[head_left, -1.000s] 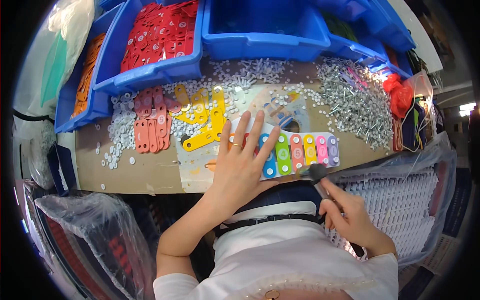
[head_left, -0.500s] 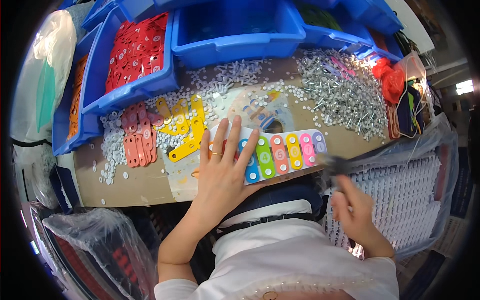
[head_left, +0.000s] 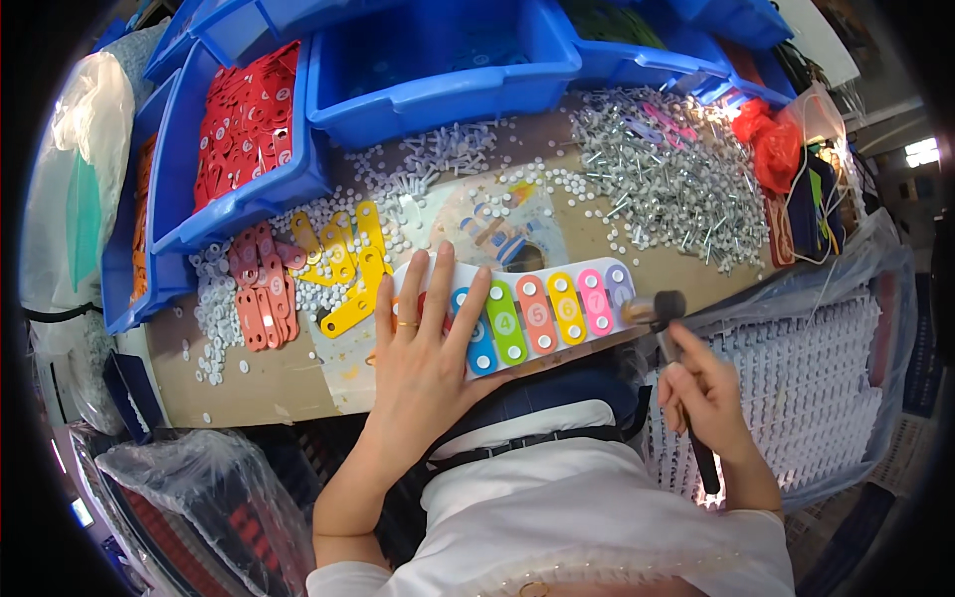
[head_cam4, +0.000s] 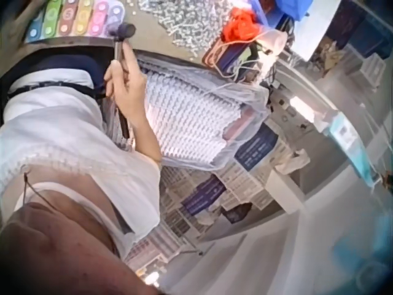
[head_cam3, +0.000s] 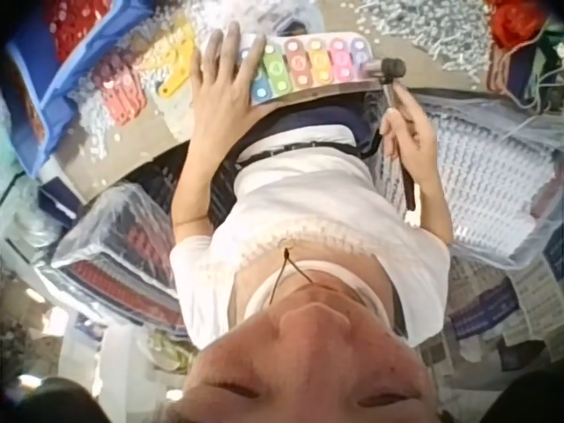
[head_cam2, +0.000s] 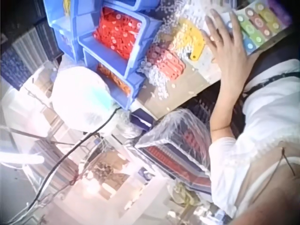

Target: Assembling toy xylophones by placing metal keys and plastic pegs into a base and securing them with a small mallet.

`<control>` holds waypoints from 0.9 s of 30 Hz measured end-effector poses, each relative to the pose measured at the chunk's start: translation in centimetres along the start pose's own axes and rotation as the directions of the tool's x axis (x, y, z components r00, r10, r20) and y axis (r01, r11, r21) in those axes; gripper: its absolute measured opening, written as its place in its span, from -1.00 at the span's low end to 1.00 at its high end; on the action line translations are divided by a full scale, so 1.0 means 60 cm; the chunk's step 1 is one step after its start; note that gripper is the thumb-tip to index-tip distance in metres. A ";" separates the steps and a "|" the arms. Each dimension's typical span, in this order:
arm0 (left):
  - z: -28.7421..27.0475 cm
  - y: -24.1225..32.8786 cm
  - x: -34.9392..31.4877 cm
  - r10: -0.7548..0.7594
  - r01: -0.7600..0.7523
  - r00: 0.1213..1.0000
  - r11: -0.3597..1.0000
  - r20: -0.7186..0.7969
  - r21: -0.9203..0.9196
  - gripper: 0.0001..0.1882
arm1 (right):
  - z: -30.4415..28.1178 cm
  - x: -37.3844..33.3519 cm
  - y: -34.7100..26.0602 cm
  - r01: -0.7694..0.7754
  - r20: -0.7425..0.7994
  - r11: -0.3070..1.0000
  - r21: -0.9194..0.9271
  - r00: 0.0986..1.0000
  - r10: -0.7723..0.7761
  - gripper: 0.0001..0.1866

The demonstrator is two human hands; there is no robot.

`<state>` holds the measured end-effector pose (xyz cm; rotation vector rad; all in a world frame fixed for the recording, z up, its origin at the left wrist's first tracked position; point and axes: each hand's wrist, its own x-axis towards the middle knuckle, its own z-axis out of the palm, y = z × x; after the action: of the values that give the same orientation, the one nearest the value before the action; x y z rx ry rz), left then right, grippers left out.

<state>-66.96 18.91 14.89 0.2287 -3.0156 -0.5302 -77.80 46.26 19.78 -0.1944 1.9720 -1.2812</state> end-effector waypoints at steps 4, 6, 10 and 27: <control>-0.003 0.001 -0.001 -0.003 0.003 1.000 1.000 0.024 0.002 -0.01 | -0.023 0.072 -0.005 0.235 -0.345 0.972 0.009 0.913 -0.218 -0.50; -0.014 -0.003 -0.008 -0.006 0.007 0.999 1.000 0.033 -0.029 -0.01 | -0.053 0.132 -0.016 0.251 -0.410 0.933 -0.259 0.846 -0.341 -0.54; -0.033 -0.020 -0.015 -0.063 0.049 0.996 0.983 -0.071 -0.178 -0.01 | -0.136 0.241 -0.005 0.131 -0.348 0.556 -0.821 0.657 -0.669 -0.57; -0.069 0.017 -0.117 -0.389 -0.376 0.580 0.651 -0.715 -0.659 -0.06 | 0.089 0.198 -0.054 0.638 0.276 0.768 0.045 0.731 -0.624 -0.55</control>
<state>-59.78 19.62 18.81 0.3056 -1.6426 -1.2325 -83.37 34.93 15.29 -1.1017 1.7429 -1.5078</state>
